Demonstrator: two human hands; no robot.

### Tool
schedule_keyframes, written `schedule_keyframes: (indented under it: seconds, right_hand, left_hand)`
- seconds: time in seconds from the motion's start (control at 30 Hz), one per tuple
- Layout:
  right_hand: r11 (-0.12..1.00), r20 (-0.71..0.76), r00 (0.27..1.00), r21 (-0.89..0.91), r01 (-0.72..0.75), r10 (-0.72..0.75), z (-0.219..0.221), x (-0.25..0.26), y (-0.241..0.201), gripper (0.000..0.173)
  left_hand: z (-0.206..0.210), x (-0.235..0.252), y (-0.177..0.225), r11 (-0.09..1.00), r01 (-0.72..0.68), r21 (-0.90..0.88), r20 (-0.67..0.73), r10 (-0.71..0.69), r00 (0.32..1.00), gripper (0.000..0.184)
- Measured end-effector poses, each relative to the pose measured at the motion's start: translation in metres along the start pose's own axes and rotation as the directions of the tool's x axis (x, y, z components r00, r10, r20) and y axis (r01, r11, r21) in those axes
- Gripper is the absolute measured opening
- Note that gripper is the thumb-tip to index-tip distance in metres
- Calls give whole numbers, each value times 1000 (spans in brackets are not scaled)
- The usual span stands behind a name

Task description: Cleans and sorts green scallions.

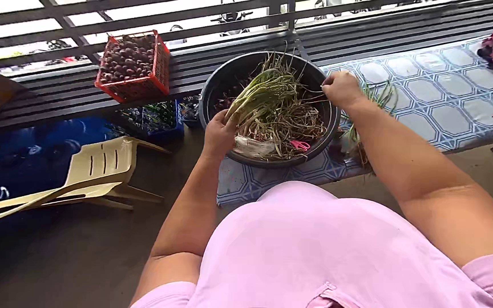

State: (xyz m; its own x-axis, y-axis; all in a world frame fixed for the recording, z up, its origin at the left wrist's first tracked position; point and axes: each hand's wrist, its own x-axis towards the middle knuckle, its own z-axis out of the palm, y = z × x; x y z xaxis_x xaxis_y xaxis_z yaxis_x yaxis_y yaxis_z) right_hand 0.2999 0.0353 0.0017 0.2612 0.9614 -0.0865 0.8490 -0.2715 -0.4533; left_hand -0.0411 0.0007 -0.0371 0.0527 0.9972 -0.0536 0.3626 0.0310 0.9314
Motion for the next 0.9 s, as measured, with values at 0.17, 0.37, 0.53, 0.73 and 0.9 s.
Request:
schedule_keyframes:
  seconds: [0.17,0.37,0.53,0.73,0.9]
  right_hand:
    - [963,229,971,-270,-4,69,27,-1,19,28]
    - [956,207,946,-102,275,-250,42,-18,-12,38]
    - [808,-142,806,55,586,-575,32,-44,-58,22]
    - [651,-227,639,27,758,-735,35,-54,-85,14]
    - [544,-187,520,-108,832,-833,60,-46,-91,18]
  left_hand:
    - [3,-2,2,968,-66,-243,-96,44,994,40]
    - [21,1,3,895,12,-446,-34,-30,999,34]
    - [35,1,6,774,112,-624,31,-118,992,29]
    - [45,-2,5,821,44,-569,-75,-106,992,27]
    - [54,-6,10,868,43,-495,-97,-105,990,28]
